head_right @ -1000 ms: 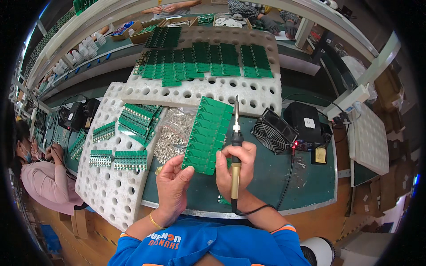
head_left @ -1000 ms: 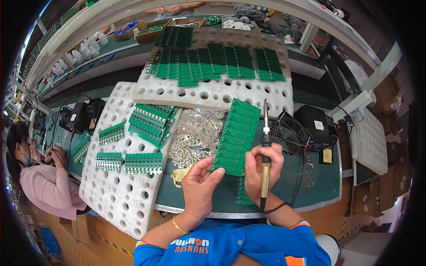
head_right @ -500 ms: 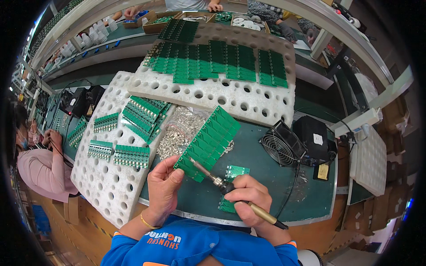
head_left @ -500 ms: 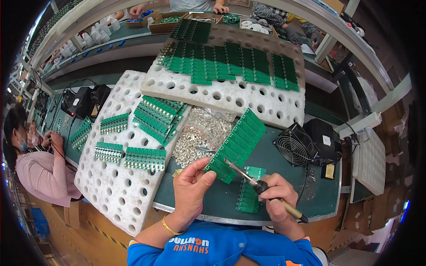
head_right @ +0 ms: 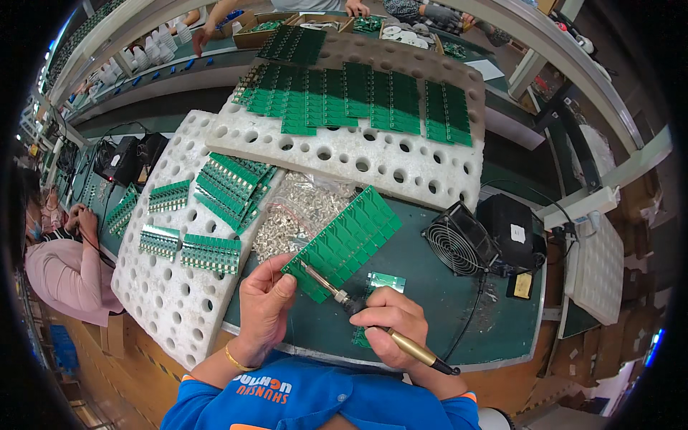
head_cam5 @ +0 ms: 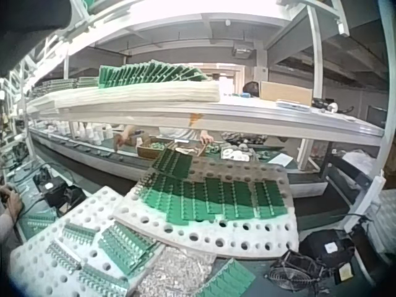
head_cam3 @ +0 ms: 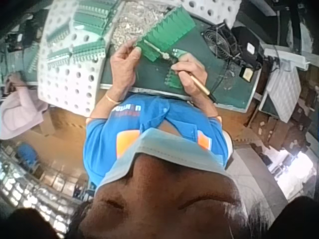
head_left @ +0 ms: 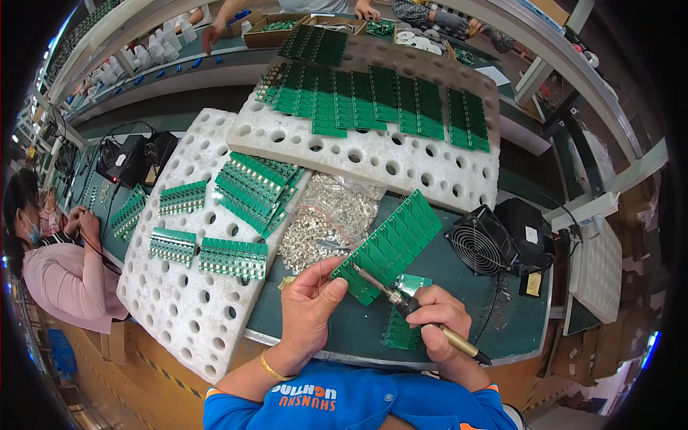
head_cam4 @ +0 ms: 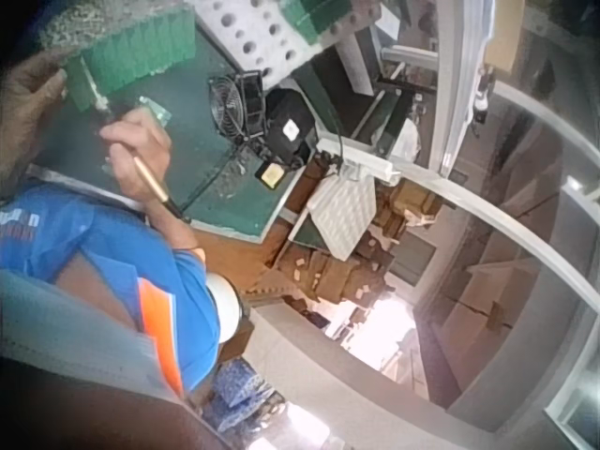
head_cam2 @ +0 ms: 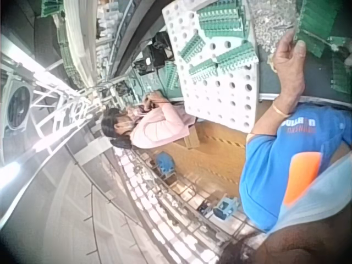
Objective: The person solders electronic components onto circuit board strips using a soldering iron and solder wire, then lifts the circuit board strip and solders additional pins.
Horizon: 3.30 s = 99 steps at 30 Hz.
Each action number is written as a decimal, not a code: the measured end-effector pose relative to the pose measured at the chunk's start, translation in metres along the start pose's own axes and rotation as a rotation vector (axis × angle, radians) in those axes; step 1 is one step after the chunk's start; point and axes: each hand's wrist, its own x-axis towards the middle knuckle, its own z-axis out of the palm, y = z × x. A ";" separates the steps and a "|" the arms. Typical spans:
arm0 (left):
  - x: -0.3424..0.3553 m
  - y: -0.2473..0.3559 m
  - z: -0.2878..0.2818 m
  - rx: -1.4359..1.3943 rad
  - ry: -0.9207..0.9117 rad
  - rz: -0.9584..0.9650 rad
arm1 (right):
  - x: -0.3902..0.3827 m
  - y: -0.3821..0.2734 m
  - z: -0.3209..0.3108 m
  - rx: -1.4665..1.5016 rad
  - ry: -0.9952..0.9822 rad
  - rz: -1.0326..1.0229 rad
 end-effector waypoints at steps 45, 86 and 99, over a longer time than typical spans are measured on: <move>0.000 0.004 -0.013 -0.211 -0.018 -0.190 | -0.012 -0.004 -0.005 0.067 0.097 -0.057; -0.005 -0.006 -0.023 -0.298 -0.152 -0.276 | -0.013 0.012 0.007 -0.227 0.191 -0.160; -0.005 -0.008 -0.022 -0.359 -0.124 -0.351 | -0.009 0.007 0.006 -0.352 0.135 -0.174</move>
